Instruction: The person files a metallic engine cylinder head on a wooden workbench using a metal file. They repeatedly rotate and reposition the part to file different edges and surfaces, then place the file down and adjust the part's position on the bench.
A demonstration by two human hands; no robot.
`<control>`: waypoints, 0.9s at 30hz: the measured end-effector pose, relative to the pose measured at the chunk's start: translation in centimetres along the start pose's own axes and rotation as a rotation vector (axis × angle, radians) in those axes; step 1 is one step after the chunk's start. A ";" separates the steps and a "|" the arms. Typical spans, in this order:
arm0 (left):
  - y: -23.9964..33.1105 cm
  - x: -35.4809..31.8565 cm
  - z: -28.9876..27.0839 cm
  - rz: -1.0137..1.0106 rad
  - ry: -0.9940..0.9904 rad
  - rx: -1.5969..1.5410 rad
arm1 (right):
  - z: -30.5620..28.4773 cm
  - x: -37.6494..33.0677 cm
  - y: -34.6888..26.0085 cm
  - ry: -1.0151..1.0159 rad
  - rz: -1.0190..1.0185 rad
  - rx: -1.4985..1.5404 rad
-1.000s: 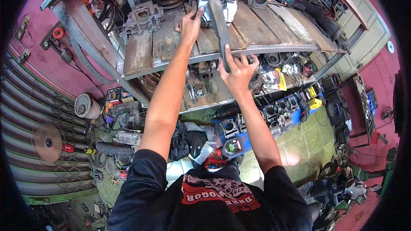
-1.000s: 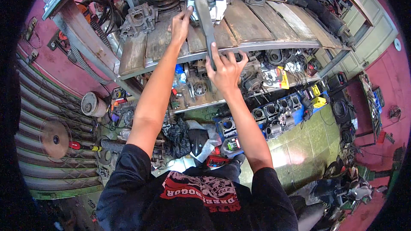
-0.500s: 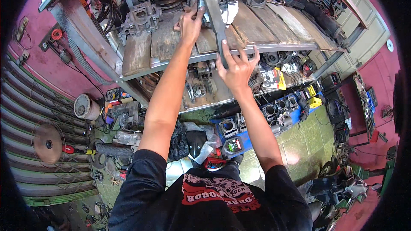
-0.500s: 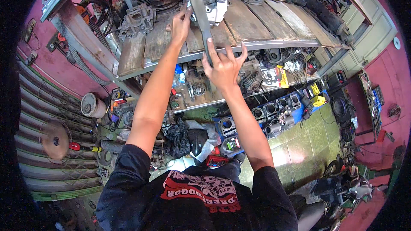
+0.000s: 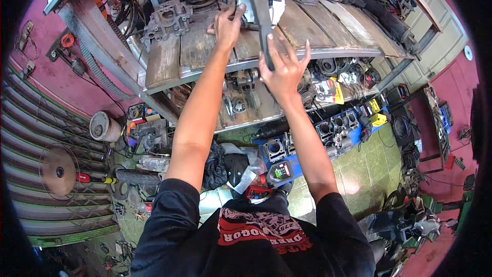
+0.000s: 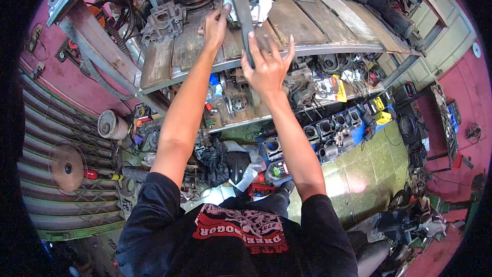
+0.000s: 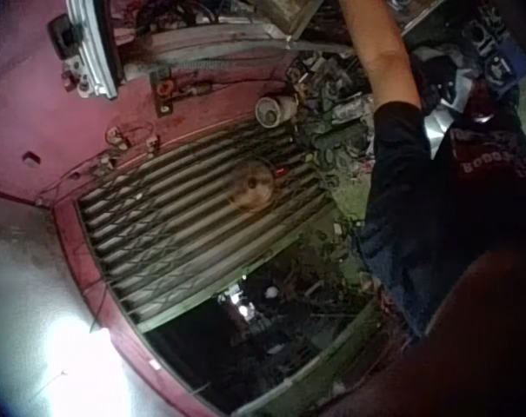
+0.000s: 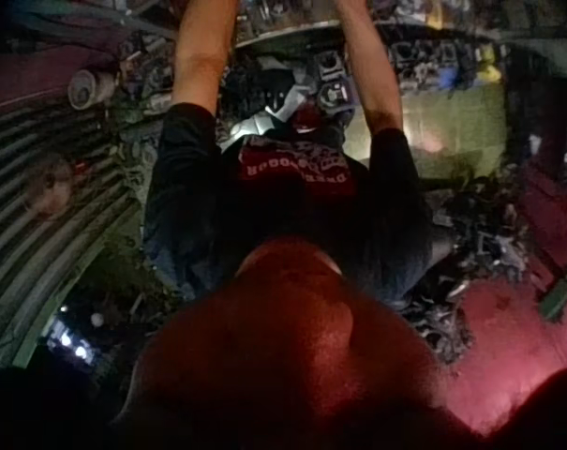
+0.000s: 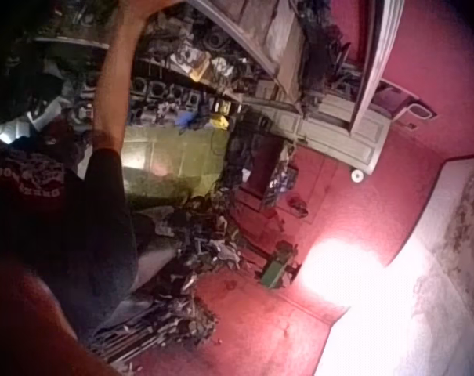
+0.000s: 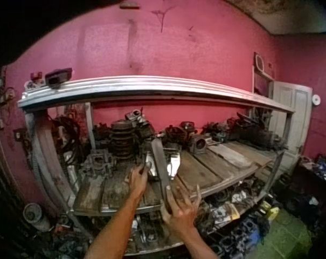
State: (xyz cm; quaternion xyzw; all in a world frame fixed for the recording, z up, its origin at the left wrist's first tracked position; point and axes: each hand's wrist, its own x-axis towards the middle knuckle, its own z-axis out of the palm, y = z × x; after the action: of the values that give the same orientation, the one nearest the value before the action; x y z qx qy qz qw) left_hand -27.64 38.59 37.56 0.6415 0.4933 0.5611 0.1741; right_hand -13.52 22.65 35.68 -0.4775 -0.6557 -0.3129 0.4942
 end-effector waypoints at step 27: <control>-0.1 0.2 0.1 0.019 -0.004 -0.049 | 0.0 0.2 0.4 -0.015 -0.014 -0.015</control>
State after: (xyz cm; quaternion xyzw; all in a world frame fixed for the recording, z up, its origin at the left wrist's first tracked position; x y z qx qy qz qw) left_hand -27.59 38.82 37.60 0.6430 0.4728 0.5733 0.1854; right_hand -13.19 22.89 35.83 -0.4788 -0.6603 -0.3178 0.4834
